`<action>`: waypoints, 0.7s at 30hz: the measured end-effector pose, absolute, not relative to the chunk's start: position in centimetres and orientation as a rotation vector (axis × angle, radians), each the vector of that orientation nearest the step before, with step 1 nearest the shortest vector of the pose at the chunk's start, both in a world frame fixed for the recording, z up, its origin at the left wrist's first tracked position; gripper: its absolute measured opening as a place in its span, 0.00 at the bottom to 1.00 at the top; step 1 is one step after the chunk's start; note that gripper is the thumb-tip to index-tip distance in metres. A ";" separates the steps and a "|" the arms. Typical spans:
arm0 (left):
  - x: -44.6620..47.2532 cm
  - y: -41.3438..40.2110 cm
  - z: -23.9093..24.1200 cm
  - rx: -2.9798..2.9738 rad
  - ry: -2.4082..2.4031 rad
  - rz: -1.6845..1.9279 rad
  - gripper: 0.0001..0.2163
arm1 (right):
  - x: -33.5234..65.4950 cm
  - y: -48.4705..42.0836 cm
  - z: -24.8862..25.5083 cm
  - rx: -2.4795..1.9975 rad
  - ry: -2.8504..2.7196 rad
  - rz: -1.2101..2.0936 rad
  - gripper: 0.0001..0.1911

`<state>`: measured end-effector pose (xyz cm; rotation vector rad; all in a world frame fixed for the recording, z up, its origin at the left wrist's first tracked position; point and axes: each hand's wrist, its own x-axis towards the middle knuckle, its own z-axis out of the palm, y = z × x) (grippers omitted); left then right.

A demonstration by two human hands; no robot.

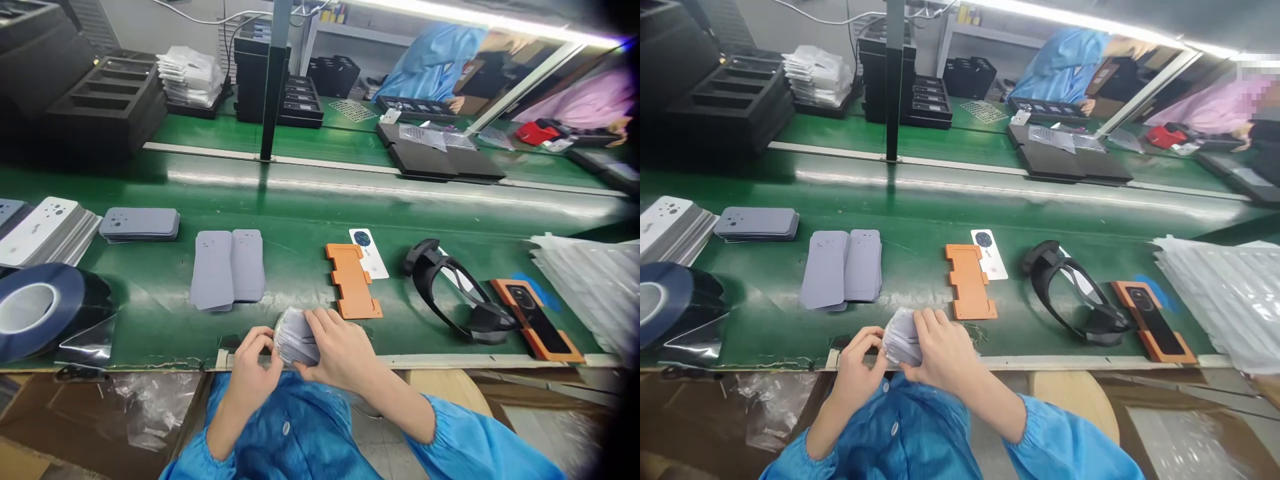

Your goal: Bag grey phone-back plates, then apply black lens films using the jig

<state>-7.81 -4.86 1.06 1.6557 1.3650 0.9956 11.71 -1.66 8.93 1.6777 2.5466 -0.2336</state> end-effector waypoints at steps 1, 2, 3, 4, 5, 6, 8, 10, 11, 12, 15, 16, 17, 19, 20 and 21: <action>-7.9 -4.7 1.1 1.655 1.350 0.973 0.07 | 11.5 -1.7 8.8 1.695 2.541 -0.208 0.31; -7.9 -4.6 1.1 1.648 1.338 0.951 0.07 | 11.4 -1.7 8.6 1.704 2.543 -0.189 0.30; -7.9 -4.5 1.2 1.633 1.331 0.929 0.08 | 11.3 -1.7 8.5 1.704 2.555 -0.176 0.30; -7.9 -4.5 1.2 1.609 1.333 0.914 0.10 | 11.3 -1.7 8.3 1.699 2.573 -0.167 0.30; -7.9 -4.5 1.2 1.582 1.342 0.902 0.10 | 11.4 -1.7 8.1 1.693 2.597 -0.159 0.30; -7.8 -4.5 1.2 1.554 1.357 0.896 0.11 | 11.5 -1.8 8.0 1.689 2.622 -0.151 0.31; -7.6 -4.5 1.3 1.520 1.395 0.884 0.11 | 11.8 -1.8 7.8 1.699 2.661 -0.139 0.32; -7.5 -4.4 1.4 1.541 1.466 0.863 0.11 | 11.9 -2.0 7.7 1.727 2.672 -0.139 0.32; -7.5 -4.4 1.5 1.571 1.513 0.842 0.11 | 11.9 -2.0 7.7 1.742 2.668 -0.143 0.32; -7.5 -4.3 1.6 1.605 1.563 0.816 0.11 | 11.9 -2.1 7.6 1.758 2.660 -0.147 0.32; -7.4 -4.3 1.7 1.669 1.669 0.716 0.10 | 11.9 -2.2 7.4 1.786 2.641 -0.159 0.32; -7.4 -4.3 1.8 1.672 1.683 0.687 0.10 | 11.9 -2.2 7.4 1.791 2.638 -0.165 0.32; -7.4 -4.3 1.8 1.672 1.693 0.664 0.10 | 11.8 -2.2 7.3 1.796 2.635 -0.173 0.31; -7.4 -4.4 1.9 1.680 1.695 0.626 0.10 | 11.8 -2.1 7.2 1.813 2.631 -0.190 0.31; -7.5 -4.4 2.0 1.690 1.688 0.607 0.09 | 11.7 -2.1 7.2 1.825 2.626 -0.202 0.32; -7.6 -4.4 2.1 1.702 1.679 0.589 0.09 | 11.7 -2.0 7.3 1.838 2.621 -0.219 0.32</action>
